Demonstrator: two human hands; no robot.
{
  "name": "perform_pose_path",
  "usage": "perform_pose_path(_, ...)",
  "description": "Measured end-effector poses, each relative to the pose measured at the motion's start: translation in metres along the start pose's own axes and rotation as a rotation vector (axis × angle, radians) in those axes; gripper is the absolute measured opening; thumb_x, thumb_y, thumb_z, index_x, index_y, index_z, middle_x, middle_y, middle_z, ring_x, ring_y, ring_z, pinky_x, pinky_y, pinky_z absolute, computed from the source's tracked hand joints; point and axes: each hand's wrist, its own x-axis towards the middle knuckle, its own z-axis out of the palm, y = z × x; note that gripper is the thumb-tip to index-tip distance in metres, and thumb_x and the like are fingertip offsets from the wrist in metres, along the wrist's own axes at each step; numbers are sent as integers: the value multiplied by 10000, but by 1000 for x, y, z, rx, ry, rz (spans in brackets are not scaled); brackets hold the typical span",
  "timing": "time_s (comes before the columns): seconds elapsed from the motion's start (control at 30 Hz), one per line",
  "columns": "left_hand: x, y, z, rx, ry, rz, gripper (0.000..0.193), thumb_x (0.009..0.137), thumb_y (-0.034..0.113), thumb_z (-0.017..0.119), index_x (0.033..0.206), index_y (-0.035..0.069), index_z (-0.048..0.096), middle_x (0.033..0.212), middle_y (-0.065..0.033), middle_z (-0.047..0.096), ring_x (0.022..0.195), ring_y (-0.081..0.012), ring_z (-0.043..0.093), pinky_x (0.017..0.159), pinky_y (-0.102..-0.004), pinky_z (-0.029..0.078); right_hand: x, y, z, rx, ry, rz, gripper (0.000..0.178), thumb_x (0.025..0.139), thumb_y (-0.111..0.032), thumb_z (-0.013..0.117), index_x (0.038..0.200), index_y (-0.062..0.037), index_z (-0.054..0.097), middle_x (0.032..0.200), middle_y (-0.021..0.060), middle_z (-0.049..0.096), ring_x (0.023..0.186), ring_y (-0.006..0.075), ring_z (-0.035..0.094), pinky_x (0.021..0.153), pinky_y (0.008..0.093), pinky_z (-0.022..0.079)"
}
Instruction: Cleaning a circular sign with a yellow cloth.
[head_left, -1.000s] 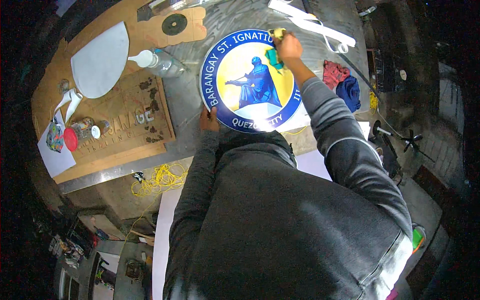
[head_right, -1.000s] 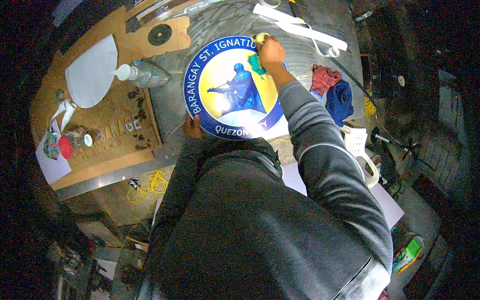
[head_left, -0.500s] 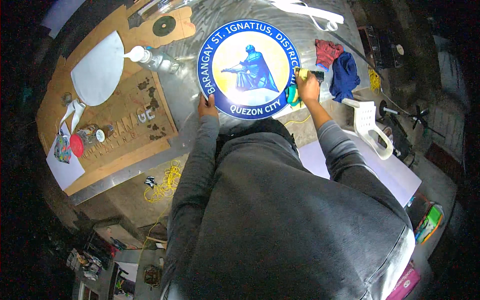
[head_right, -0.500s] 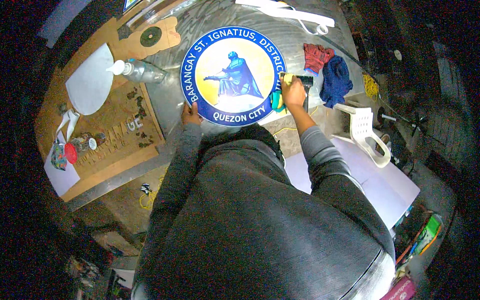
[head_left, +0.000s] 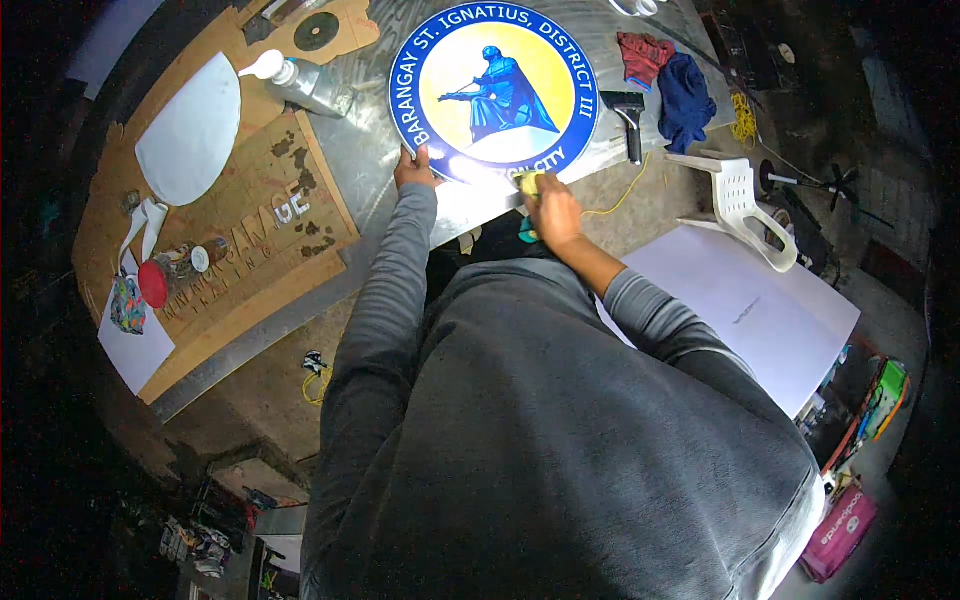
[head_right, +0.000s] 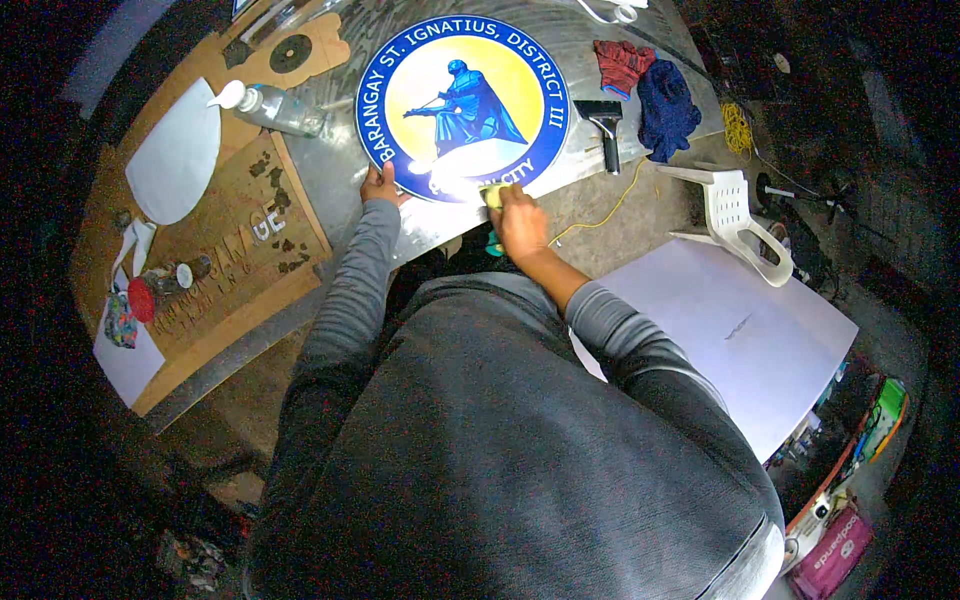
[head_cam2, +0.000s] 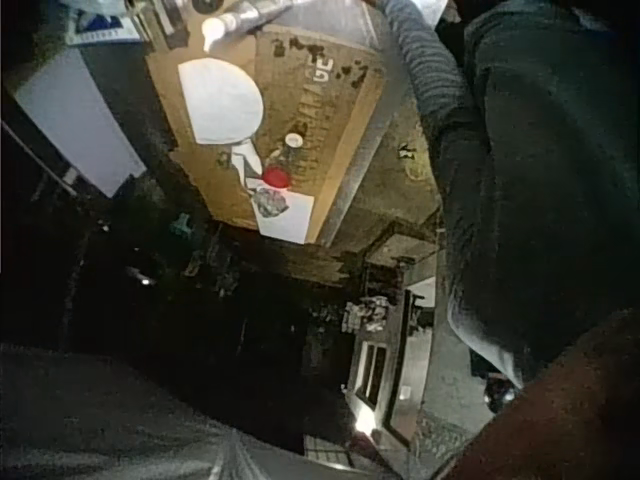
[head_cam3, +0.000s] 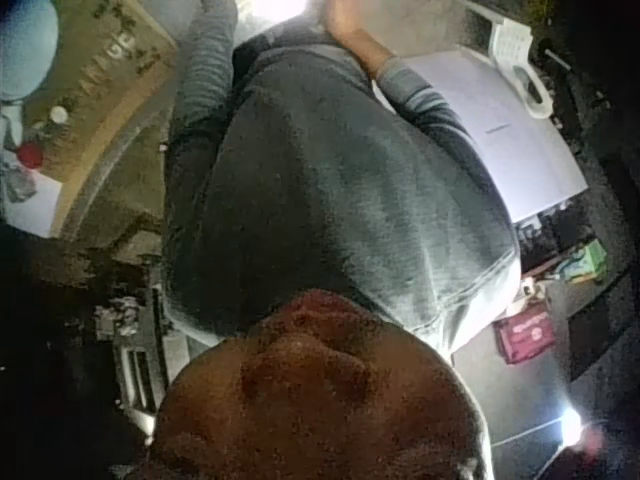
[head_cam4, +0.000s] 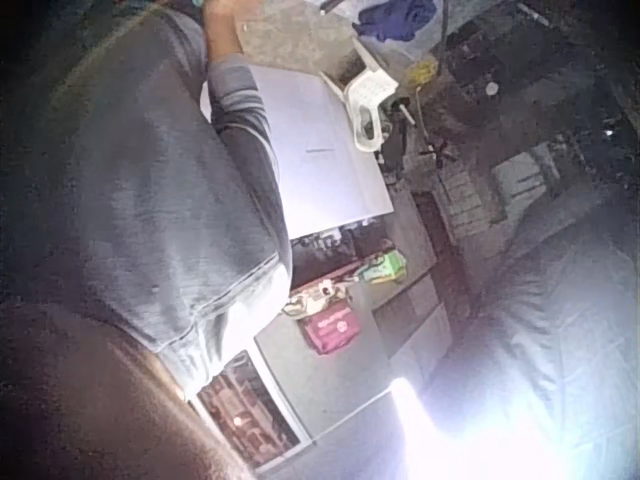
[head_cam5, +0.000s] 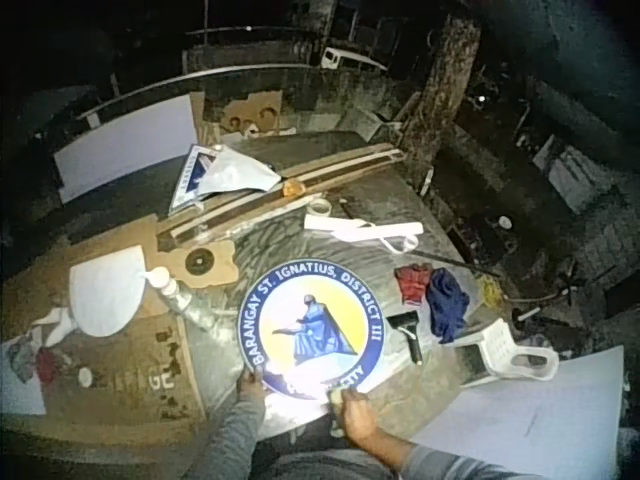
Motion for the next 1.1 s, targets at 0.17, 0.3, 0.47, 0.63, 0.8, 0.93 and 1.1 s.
perform_pose_path(0.17, -4, 10, 7, -82, -20, -92, 471, 972, 211, 589, 1418, 218, 438, 1202, -120, 616, 1001, -326, 633, 714, -539, 599, 8, -56, 19, 82, -15, -178, 234, 806, -156, 680, 985, -32, 596, 1012, 176, 607, 929, 381, 614, 743, 467, 520)
perform_pose_path(0.3, 1, 4, 3, -71, 8, -61, 465, 977, 171, 574, 1417, 202, 426, 1123, -171, 652, 894, -311, 675, 621, -487, 615, 14, -76, 24, 128, -32, -220, 247, 800, -149, 689, 990, -21, 596, 1008, 185, 607, 930, 388, 616, 757, 461, 519)
perform_pose_path(0.47, -3, 9, 3, 34, 21, -84, 471, 986, 215, 559, 1439, 248, 432, 1247, -108, 596, 1000, -306, 645, 709, -529, 612, 7, -30, 11, 57, 23, -151, 248, 800, -151, 686, 1016, -49, 619, 1023, 165, 613, 929, 369, 626, 758, 467, 527)
perform_pose_path(0.63, -4, 11, 2, -11, 9, -73, 518, 993, 200, 546, 1477, 207, 361, 1243, -178, 593, 1015, -373, 634, 752, -566, 594, 23, 42, -18, 15, 92, 63, 282, 770, -171, 733, 996, -32, 638, 980, 197, 621, 836, 402, 648, 728, 488, 522)
perform_pose_path(0.8, 0, 1, -10, -31, -27, -14, 558, 990, 250, 554, 1499, 198, 331, 1291, -179, 565, 1049, -387, 625, 781, -582, 590, 79, 88, -38, -41, 129, 155, 284, 801, -240, 728, 987, -45, 636, 992, 192, 621, 841, 404, 649, 716, 490, 524)
perform_pose_path(0.93, -3, -1, -12, 62, -33, 11, 587, 975, 287, 579, 1494, 154, 339, 1300, -178, 560, 1038, -355, 637, 767, -540, 614, 135, 109, -47, -66, 188, 182, 333, 849, -334, 689, 994, -39, 636, 989, 214, 622, 858, 422, 641, 722, 513, 510)
perform_pose_path(1.1, -18, 12, -5, 71, -33, 49, 690, 908, 476, 637, 1453, 137, 386, 1196, -144, 633, 954, -344, 674, 721, -521, 606, 214, 111, -62, -112, 142, 188, 362, 840, -319, 693, 1072, -46, 639, 1064, 189, 626, 931, 393, 654, 789, 495, 526)
